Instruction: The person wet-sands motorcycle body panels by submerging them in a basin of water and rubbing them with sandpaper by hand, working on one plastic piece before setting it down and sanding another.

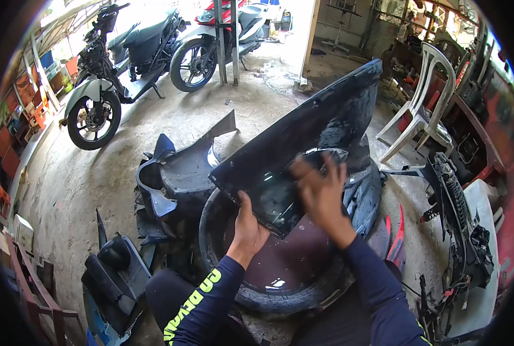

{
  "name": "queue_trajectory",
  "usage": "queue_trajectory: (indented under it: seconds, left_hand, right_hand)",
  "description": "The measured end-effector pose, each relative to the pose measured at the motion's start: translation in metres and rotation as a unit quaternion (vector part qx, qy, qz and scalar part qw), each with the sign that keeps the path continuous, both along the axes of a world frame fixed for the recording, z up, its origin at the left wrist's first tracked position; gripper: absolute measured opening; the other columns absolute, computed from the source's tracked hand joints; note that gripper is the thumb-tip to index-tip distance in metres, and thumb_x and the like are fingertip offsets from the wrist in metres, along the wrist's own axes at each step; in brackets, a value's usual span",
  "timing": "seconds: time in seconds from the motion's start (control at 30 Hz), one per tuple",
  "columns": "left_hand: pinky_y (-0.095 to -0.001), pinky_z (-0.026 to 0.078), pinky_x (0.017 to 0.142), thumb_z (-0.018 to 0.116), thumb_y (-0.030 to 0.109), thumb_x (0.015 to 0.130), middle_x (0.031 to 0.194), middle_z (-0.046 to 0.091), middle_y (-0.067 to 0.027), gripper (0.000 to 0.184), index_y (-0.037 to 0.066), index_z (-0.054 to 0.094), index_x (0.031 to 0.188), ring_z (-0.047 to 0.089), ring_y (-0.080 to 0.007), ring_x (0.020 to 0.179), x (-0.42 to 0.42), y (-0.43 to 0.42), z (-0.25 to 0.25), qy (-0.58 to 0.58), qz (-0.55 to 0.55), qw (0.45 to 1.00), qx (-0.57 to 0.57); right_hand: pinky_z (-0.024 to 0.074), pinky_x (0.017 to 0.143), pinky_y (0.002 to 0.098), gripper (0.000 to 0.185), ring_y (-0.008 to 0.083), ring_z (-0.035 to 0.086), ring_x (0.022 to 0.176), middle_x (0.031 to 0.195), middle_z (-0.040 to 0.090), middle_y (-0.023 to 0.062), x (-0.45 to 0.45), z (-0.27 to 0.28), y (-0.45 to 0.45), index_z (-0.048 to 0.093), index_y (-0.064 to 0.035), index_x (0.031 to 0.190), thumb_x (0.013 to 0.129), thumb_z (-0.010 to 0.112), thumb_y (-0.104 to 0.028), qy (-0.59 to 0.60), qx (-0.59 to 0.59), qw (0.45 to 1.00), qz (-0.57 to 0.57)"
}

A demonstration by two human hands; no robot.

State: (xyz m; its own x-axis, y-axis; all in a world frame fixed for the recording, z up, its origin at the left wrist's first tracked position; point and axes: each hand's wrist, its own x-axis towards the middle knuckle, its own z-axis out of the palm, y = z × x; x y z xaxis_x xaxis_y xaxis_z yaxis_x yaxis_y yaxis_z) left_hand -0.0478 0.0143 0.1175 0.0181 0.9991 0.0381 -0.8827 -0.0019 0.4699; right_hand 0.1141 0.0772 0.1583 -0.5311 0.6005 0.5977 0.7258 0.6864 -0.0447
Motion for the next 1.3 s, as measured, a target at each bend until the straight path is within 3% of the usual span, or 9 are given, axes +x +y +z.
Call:
queue_trajectory:
  seconds: [0.37, 0.47, 0.6, 0.73, 0.87, 0.97, 1.07, 1.23, 1.3]
  left_hand:
    - [-0.0429, 0.04, 0.109, 0.03, 0.056, 0.101, 0.143, 0.048, -0.0126, 0.067, 0.004, 0.04, 0.142, 0.049, -0.0265, 0.13, 0.005, -0.003, -0.001, -0.017, 0.005, 0.999, -0.028]
    - [-0.0421, 0.041, 0.109, 0.031, 0.055, 0.101, 0.141, 0.05, -0.0137, 0.066, 0.003, 0.041, 0.141, 0.05, -0.0267, 0.129, 0.0, -0.006, -0.001, 0.014, 0.015, 0.999, -0.046]
    - [-0.0411, 0.043, 0.106, 0.033, 0.054, 0.102, 0.135, 0.054, -0.0129, 0.063, 0.004, 0.043, 0.139, 0.053, -0.0254, 0.126, 0.002, -0.007, -0.004, -0.002, 0.032, 0.999, -0.041]
    - [-0.0408, 0.045, 0.105, 0.034, 0.053, 0.102, 0.136, 0.054, -0.0124, 0.062, 0.004, 0.043, 0.138, 0.054, -0.0253, 0.124, -0.006, -0.004, -0.005, 0.013, 0.018, 0.998, -0.064]
    - [-0.041, 0.045, 0.105, 0.035, 0.053, 0.102, 0.137, 0.053, -0.012, 0.061, 0.004, 0.044, 0.138, 0.055, -0.0253, 0.124, -0.005, -0.002, -0.006, 0.038, 0.022, 0.998, -0.036]
    - [-0.0416, 0.046, 0.104, 0.037, 0.052, 0.102, 0.137, 0.053, -0.0124, 0.061, 0.003, 0.044, 0.137, 0.055, -0.0252, 0.123, -0.009, 0.005, -0.01, 0.029, 0.018, 0.998, -0.045]
    - [-0.0419, 0.047, 0.104, 0.039, 0.048, 0.103, 0.136, 0.054, -0.0128, 0.058, 0.002, 0.044, 0.137, 0.056, -0.0251, 0.122, -0.009, 0.005, -0.016, 0.012, 0.058, 0.996, -0.063]
    - [-0.041, 0.047, 0.104, 0.039, 0.038, 0.105, 0.132, 0.057, -0.0125, 0.048, 0.001, 0.045, 0.135, 0.057, -0.0252, 0.12, -0.014, 0.001, -0.003, 0.024, 0.037, 0.994, -0.1]
    - [-0.0412, 0.047, 0.104, 0.04, 0.038, 0.105, 0.132, 0.057, -0.0128, 0.048, 0.001, 0.045, 0.135, 0.057, -0.0254, 0.12, -0.014, 0.009, -0.017, 0.014, 0.042, 0.996, -0.081]
  right_hand:
    - [0.0133, 0.109, 0.0688, 0.032, 0.0399, 0.029, 0.141, 0.137, 0.059, -0.0047, -0.002, 0.011, -0.009, 0.067, -0.0203, 0.121, 0.093, 0.051, -0.019, 0.073, -0.05, 0.994, -0.07]
    - [0.0137, 0.109, 0.0683, 0.034, 0.0398, 0.029, 0.141, 0.137, 0.059, -0.0028, -0.01, 0.002, -0.04, 0.066, -0.0199, 0.124, 0.097, 0.046, -0.017, 0.018, -0.106, 0.989, 0.103]
    - [0.0089, 0.112, 0.0667, 0.035, 0.0378, 0.026, 0.144, 0.141, 0.055, -0.0042, 0.004, 0.008, -0.003, 0.066, -0.022, 0.125, 0.094, 0.05, -0.025, 0.054, -0.094, 0.991, -0.075]
    - [0.0104, 0.111, 0.0675, 0.034, 0.0396, 0.028, 0.142, 0.137, 0.058, -0.0026, -0.013, -0.006, -0.043, 0.067, -0.021, 0.123, 0.093, 0.049, -0.023, 0.005, -0.096, 0.989, 0.109]
    - [0.0049, 0.113, 0.0648, 0.039, 0.0366, 0.024, 0.145, 0.143, 0.053, -0.0048, -0.002, 0.011, -0.013, 0.065, -0.0236, 0.126, 0.09, 0.051, -0.024, 0.027, -0.104, 0.992, -0.073]
    - [0.0082, 0.11, 0.0682, 0.034, 0.0393, 0.028, 0.143, 0.137, 0.058, -0.0026, -0.018, -0.013, -0.055, 0.068, -0.0218, 0.119, 0.091, 0.049, -0.02, 0.011, -0.104, 0.988, 0.109]
    - [0.0069, 0.112, 0.0672, 0.035, 0.0381, 0.027, 0.144, 0.141, 0.055, -0.0048, 0.001, -0.009, 0.0, 0.068, -0.0224, 0.121, 0.089, 0.053, -0.024, 0.005, -0.028, 0.999, -0.046]
    - [0.012, 0.111, 0.066, 0.034, 0.038, 0.031, 0.141, 0.134, 0.06, -0.0013, -0.022, -0.014, -0.056, 0.069, -0.0201, 0.118, 0.088, 0.052, -0.018, 0.026, -0.102, 0.987, 0.119]
    - [0.0117, 0.111, 0.0656, 0.036, 0.0375, 0.031, 0.141, 0.136, 0.059, -0.0021, -0.012, -0.015, -0.023, 0.068, -0.0206, 0.12, 0.087, 0.053, -0.02, -0.002, -0.067, 0.997, 0.04]
